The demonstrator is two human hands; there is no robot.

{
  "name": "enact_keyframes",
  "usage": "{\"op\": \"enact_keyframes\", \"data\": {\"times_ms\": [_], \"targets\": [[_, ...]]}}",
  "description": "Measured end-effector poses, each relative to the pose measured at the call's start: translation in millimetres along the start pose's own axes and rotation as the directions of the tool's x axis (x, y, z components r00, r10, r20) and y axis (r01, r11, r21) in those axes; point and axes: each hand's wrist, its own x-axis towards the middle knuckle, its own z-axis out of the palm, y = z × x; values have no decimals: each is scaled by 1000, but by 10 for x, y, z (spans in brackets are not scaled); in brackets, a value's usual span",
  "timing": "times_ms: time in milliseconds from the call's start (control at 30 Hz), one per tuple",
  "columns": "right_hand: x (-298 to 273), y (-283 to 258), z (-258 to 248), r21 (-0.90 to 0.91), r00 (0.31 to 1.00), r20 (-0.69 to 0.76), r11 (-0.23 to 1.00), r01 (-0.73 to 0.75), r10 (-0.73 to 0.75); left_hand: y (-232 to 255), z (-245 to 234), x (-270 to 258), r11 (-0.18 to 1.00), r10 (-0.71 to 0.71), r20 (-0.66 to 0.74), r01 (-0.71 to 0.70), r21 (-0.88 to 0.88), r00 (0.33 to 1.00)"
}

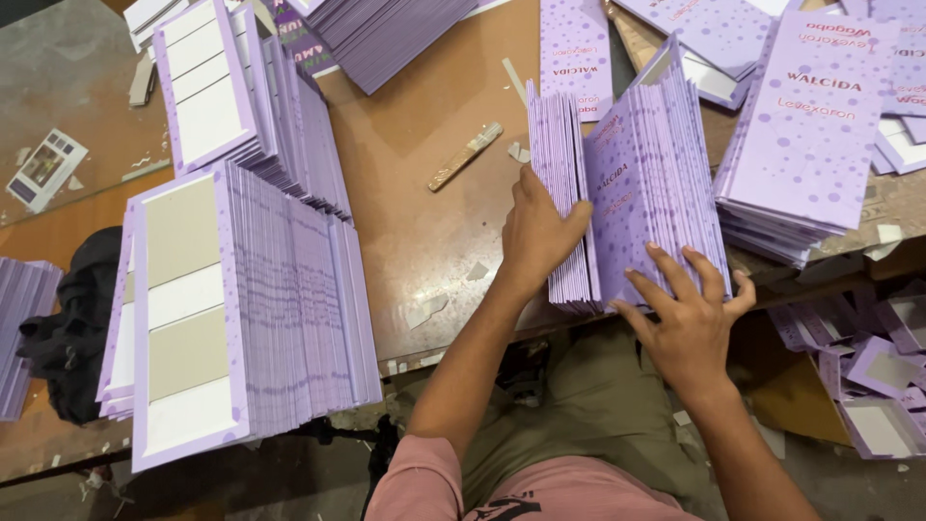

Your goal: The person repeatedly picks up purple rectangular paper sheets from a large stack on the table and places them into a smaller, aligned stack. The person handles the sheets by hand, maintaining alignment and stacking them in a consistent manner.

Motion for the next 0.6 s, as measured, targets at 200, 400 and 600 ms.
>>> {"op": "enact_keyframes", "data": {"times_ms": [200, 400, 600], "targets": [[-12, 17, 43, 23, 1000, -21, 1000, -5, 5, 211, -71, -28, 978, -123, 123, 99, 183, 985], [-35, 66, 45, 27, 1000, 0, 1000, 11, -11, 131, -156, 156, 976, -194, 94, 183, 117, 976], [-76, 123, 63, -2, 998, 35, 999, 46, -46, -429, -448, 95, 936, -216, -6, 206, -285, 976]]}}
